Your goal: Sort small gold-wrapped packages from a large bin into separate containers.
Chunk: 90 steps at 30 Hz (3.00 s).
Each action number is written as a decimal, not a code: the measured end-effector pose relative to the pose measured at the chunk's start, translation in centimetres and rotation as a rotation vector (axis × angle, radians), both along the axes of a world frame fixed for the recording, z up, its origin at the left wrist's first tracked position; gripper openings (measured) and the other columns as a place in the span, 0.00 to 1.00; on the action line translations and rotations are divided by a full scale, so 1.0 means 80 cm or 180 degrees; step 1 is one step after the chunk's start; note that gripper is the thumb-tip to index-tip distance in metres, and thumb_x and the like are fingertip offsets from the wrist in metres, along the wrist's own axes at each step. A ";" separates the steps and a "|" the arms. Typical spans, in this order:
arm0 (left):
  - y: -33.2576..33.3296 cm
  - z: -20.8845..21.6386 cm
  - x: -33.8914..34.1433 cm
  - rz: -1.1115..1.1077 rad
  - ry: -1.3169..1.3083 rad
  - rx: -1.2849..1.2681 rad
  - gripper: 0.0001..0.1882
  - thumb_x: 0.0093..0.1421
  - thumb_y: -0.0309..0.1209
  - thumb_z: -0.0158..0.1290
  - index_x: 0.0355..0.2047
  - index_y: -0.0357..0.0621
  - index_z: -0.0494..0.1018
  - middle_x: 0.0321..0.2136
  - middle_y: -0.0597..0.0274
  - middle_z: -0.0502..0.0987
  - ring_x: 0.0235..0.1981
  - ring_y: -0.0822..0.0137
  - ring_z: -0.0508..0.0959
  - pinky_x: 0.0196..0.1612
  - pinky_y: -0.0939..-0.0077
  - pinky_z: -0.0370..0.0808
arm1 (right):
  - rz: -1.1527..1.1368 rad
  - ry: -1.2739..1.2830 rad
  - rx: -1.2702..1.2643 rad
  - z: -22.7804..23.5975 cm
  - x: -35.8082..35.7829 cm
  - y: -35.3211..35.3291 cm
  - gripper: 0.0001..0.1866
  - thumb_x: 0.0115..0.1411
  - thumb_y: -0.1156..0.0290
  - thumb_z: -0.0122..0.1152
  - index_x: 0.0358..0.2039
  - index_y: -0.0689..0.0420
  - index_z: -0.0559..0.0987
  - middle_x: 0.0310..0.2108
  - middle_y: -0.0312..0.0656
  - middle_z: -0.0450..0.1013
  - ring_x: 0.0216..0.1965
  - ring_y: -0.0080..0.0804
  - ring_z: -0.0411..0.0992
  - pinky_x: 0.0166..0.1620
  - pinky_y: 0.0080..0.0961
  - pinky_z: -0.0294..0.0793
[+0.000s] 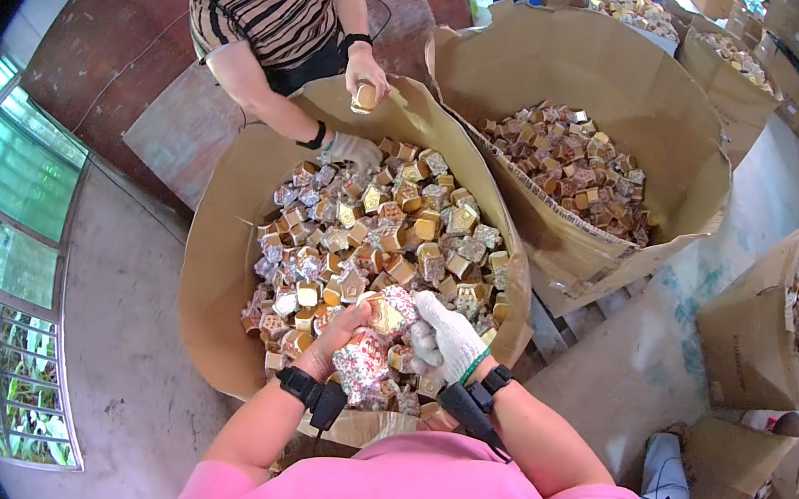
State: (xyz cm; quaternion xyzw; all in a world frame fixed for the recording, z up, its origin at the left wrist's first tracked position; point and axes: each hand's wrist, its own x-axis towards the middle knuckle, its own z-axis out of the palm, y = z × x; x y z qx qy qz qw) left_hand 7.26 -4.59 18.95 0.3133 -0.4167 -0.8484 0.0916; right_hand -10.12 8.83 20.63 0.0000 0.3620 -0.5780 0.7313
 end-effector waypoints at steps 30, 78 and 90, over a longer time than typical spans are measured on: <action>0.002 -0.077 0.005 0.2321 -0.1074 -0.0829 0.26 0.64 0.54 0.46 0.46 0.43 0.67 0.36 0.59 0.75 0.37 0.62 0.79 0.38 0.60 0.80 | 0.1747 0.4884 -0.0370 0.005 0.045 -0.006 0.30 0.58 0.42 0.51 0.26 0.62 0.79 0.27 0.55 0.75 0.32 0.54 0.75 0.36 0.44 0.72; -0.029 0.124 -0.140 -0.0170 -0.0010 -0.1091 0.37 0.60 0.46 0.54 0.63 0.41 0.53 0.52 0.58 0.68 0.43 0.67 0.73 0.42 0.70 0.73 | -0.2094 -0.0045 -0.1053 0.022 -0.203 0.002 0.37 0.61 0.44 0.50 0.56 0.64 0.62 0.55 0.49 0.65 0.59 0.44 0.62 0.62 0.48 0.59; 0.051 -0.229 -0.064 -0.1387 -0.2264 -0.2626 0.25 0.56 0.46 0.53 0.39 0.33 0.74 0.32 0.46 0.78 0.24 0.55 0.79 0.25 0.61 0.74 | -0.1002 0.0434 0.0110 -0.073 -0.089 0.043 0.14 0.63 0.66 0.54 0.45 0.61 0.73 0.36 0.44 0.74 0.34 0.38 0.75 0.41 0.35 0.77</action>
